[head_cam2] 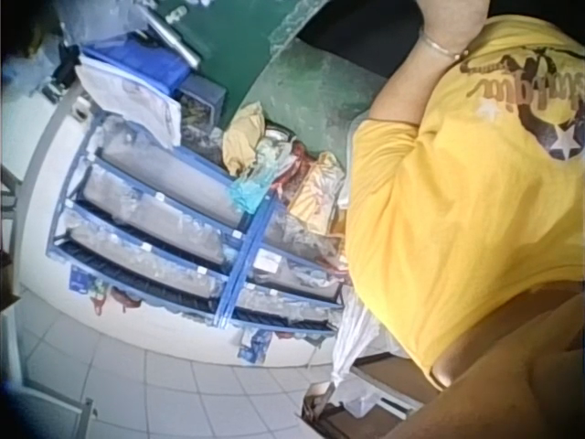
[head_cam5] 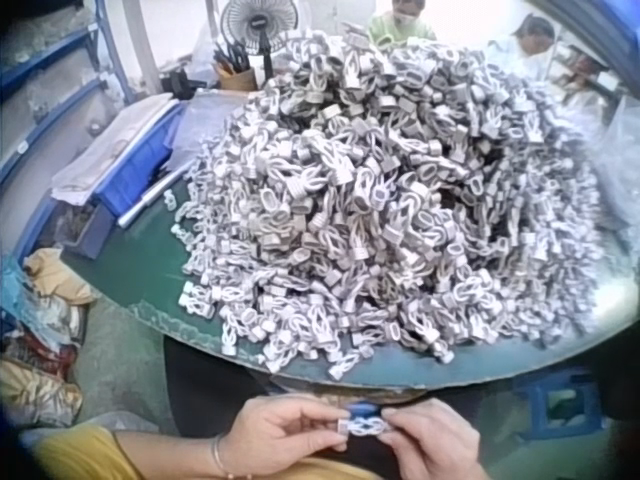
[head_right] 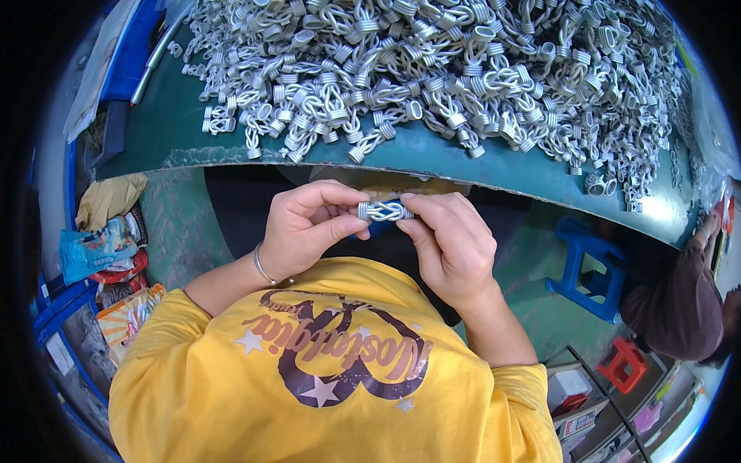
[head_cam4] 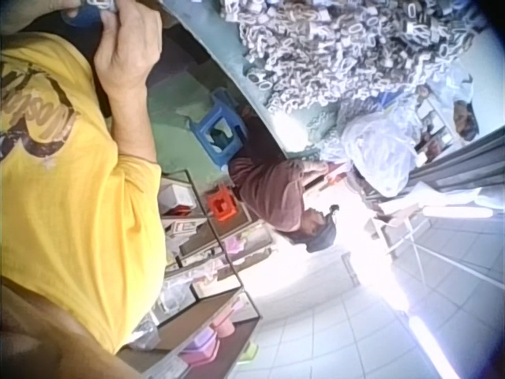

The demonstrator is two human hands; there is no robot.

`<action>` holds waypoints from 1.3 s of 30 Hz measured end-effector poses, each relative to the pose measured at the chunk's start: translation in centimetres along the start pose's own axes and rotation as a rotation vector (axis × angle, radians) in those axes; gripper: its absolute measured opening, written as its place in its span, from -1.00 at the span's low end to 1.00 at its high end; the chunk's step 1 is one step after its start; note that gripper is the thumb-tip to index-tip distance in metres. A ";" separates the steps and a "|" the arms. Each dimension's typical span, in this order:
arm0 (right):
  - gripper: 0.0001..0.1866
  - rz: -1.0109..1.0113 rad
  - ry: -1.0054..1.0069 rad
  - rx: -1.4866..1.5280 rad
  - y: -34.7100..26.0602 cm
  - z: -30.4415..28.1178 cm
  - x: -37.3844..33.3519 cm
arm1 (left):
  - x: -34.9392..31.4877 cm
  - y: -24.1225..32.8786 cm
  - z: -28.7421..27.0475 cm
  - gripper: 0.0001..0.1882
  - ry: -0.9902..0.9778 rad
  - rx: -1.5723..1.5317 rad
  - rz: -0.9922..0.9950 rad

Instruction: The person picks up silver-colored mechanical components from a table, rubs and cleans them by hand, and uses a red stick tool to probe and clean the inner surfaces.

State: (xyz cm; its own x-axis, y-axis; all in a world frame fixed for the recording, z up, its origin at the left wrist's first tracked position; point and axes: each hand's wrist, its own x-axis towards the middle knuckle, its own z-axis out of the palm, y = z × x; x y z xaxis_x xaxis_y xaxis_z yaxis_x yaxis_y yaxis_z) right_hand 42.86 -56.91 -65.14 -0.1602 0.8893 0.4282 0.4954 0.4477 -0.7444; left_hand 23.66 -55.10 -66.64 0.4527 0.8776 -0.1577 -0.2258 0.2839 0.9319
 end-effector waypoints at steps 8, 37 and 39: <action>-0.74 0.014 0.009 0.029 0.3 0.0 -0.3 | 0.0 -0.1 0.1 -0.78 -0.002 0.010 0.010; -0.76 0.035 -0.016 0.066 0.6 0.0 0.3 | 0.3 0.7 -0.1 -0.77 -0.003 0.060 0.026; -0.77 0.023 -0.011 0.057 0.5 0.0 0.4 | 0.3 0.7 -0.2 -0.80 -0.011 0.054 0.008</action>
State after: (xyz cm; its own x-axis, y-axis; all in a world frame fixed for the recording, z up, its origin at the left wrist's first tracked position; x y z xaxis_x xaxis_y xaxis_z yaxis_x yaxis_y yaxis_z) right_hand 43.07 -56.27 -65.34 -0.1590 0.9003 0.4052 0.4497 0.4314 -0.7821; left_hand 23.51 -54.56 -66.09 0.4606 0.8754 -0.1469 -0.1825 0.2554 0.9494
